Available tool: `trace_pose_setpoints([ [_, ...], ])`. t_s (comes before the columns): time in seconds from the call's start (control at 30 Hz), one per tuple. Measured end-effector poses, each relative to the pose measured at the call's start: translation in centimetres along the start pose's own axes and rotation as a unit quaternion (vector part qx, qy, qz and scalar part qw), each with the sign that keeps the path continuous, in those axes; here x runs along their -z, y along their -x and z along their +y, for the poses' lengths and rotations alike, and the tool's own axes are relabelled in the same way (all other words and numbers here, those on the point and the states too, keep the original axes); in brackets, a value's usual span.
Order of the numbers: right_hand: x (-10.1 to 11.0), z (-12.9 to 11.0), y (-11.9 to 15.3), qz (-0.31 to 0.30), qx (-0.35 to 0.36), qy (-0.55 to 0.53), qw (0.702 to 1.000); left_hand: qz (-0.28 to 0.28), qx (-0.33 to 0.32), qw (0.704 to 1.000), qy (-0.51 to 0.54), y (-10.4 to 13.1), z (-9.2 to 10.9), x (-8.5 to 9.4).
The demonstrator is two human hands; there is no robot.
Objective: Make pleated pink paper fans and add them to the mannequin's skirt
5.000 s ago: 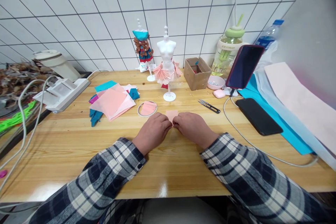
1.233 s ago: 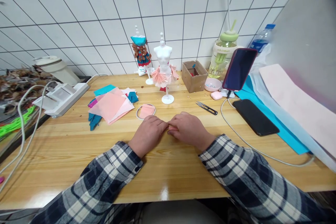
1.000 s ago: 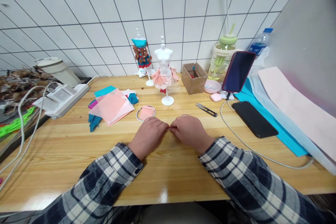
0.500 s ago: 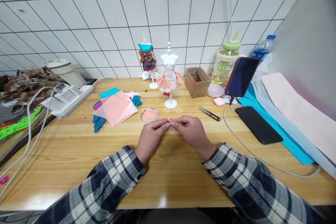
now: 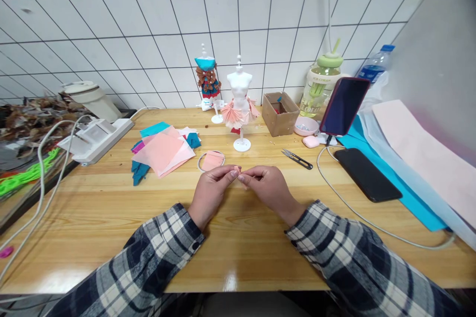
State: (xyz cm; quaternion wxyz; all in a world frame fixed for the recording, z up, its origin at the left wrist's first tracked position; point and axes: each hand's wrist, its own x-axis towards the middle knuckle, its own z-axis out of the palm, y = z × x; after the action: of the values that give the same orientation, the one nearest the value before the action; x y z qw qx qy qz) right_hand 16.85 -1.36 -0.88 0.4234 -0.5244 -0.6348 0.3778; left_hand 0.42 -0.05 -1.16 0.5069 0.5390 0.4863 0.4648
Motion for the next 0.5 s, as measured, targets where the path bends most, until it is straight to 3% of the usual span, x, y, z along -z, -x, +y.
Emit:
trace_pose_setpoints([
  [0.1,0.8,0.3,-0.3,0.011,0.030,0.051,0.998,-0.008,-0.017,0.999,-0.043,-0.1,0.8,0.3],
  [0.17,1.3,0.4,-0.5,0.017,0.060,0.058,0.996,-0.059,-0.015,0.995,-0.073,-0.1,1.3,0.4],
  [0.27,1.5,0.2,-0.5,-0.022,0.078,0.058,0.995,-0.120,-0.004,0.986,-0.114,0.0,1.6,0.5],
  [0.5,0.6,0.3,-0.1,-0.020,0.040,0.008,0.999,-0.114,-0.046,0.966,-0.228,0.0,1.7,0.9],
])
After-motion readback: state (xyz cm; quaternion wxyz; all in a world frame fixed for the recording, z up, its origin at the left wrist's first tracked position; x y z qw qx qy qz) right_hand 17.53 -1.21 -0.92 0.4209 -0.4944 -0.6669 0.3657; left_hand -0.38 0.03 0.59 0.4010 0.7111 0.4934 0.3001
